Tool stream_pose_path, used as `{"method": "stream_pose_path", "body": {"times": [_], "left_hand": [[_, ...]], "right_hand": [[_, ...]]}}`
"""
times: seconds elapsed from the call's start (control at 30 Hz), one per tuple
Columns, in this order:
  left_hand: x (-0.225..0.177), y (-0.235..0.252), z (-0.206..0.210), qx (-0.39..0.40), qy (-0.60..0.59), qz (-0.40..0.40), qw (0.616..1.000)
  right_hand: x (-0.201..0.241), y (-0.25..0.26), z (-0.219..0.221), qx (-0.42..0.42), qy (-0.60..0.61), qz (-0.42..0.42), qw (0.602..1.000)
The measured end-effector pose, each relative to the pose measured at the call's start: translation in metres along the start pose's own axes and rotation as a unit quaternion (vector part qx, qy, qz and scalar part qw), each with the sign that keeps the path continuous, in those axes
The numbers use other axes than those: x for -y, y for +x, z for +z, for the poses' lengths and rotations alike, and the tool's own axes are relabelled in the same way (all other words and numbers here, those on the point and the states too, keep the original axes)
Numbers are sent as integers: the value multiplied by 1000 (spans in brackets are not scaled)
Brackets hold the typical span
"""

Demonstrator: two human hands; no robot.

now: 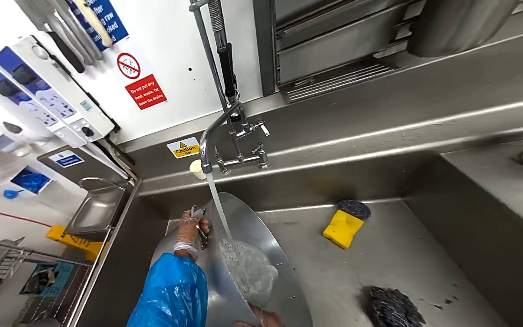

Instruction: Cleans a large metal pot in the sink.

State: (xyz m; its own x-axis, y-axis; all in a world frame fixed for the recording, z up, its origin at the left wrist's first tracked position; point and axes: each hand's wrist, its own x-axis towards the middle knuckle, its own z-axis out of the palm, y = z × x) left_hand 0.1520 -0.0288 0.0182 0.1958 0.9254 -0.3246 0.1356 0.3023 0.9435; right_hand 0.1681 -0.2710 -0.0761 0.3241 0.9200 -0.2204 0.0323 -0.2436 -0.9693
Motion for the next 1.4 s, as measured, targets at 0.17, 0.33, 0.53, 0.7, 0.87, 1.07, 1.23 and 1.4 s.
{"method": "stream_pose_path", "body": {"times": [0.17, 0.33, 0.53, 0.7, 0.87, 1.07, 1.23, 1.4], "left_hand": [[7, 1, 8, 139, 59, 26, 988], [7, -4, -10, 245, 249, 51, 936], [42, -23, -92, 118, 312, 146, 931], [65, -45, -127, 139, 446, 55, 882], [106, -52, -137, 111, 323, -19, 940], [121, -48, -156, 74, 232, -44, 969], [94, -49, -145, 66, 268, 19, 961], [39, -69, -92, 94, 298, 163, 936]], "right_hand": [[-11, 12, -49, -18, 15, -20, 1000], [-32, 19, -83, 7, 33, -38, 999], [-20, 66, -87, -115, 112, 6, 987], [5, 104, -116, -130, 73, 86, 985], [10, 98, -112, -121, 139, 135, 974], [0, 85, -95, -116, 129, 131, 976], [-10, 55, -79, -73, 75, 92, 990], [-7, 23, -46, -27, 46, 72, 996]]}}
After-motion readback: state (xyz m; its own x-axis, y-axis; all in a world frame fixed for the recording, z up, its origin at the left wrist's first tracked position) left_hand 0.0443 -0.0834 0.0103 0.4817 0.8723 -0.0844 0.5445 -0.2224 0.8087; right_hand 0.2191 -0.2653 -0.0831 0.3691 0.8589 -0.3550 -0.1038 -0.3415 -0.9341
